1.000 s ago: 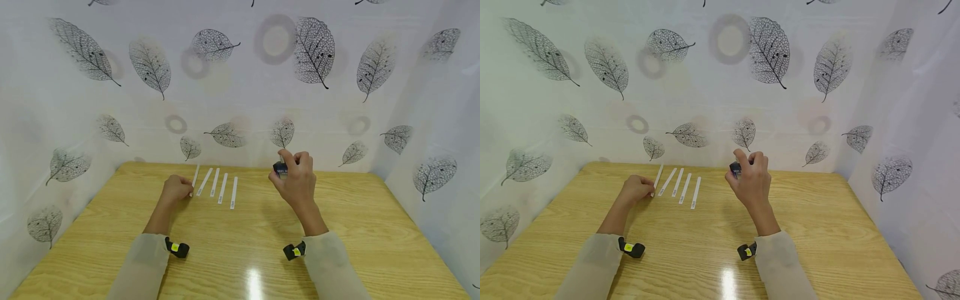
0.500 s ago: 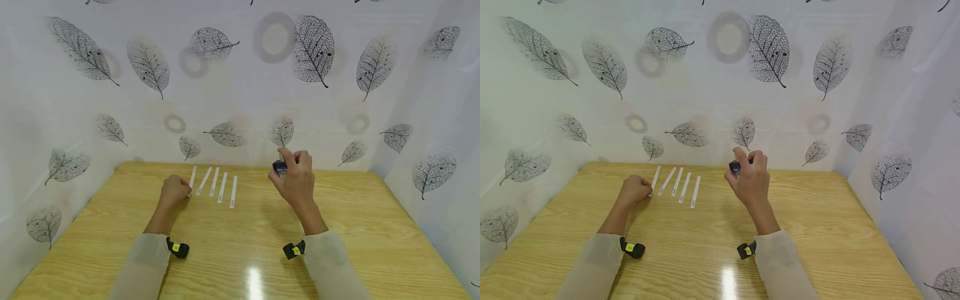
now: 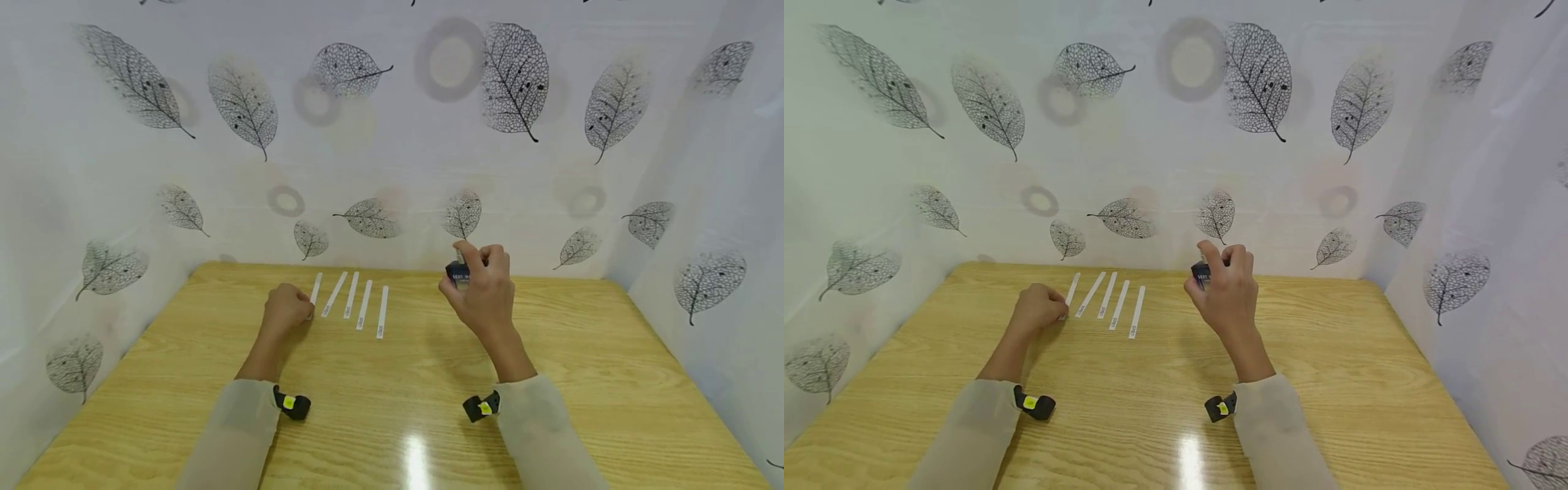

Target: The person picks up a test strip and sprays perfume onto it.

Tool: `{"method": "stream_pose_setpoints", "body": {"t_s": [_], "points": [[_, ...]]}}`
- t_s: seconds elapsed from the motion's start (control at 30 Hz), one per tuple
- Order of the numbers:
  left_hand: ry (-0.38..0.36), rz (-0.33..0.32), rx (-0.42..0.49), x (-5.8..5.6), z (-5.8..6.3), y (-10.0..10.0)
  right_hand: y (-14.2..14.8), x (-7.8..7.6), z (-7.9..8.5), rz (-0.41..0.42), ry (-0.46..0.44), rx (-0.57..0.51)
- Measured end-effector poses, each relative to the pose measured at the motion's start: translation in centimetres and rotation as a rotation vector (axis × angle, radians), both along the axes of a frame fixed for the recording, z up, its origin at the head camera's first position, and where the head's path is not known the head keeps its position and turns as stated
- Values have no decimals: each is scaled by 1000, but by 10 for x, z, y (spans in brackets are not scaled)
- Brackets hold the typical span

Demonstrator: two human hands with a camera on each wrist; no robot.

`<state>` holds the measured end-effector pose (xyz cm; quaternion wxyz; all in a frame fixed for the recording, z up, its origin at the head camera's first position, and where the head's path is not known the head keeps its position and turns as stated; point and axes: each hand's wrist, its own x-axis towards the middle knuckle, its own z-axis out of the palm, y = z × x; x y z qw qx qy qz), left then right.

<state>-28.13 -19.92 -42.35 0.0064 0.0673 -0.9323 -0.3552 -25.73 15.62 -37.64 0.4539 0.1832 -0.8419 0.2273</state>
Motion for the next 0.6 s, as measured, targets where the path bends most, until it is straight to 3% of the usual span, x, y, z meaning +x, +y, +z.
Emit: {"method": "stream_pose_setpoints", "body": {"t_s": [0.13, 0.37, 0.6], "points": [[30, -9, 2, -2, -1, 2, 1, 0, 0, -3, -2, 9], [32, -87, 100, -4, -4, 9, 0, 2, 2, 1, 2, -6], [34, -140, 84, -8, -9, 14, 1, 3, 2, 15, -12, -8]]}}
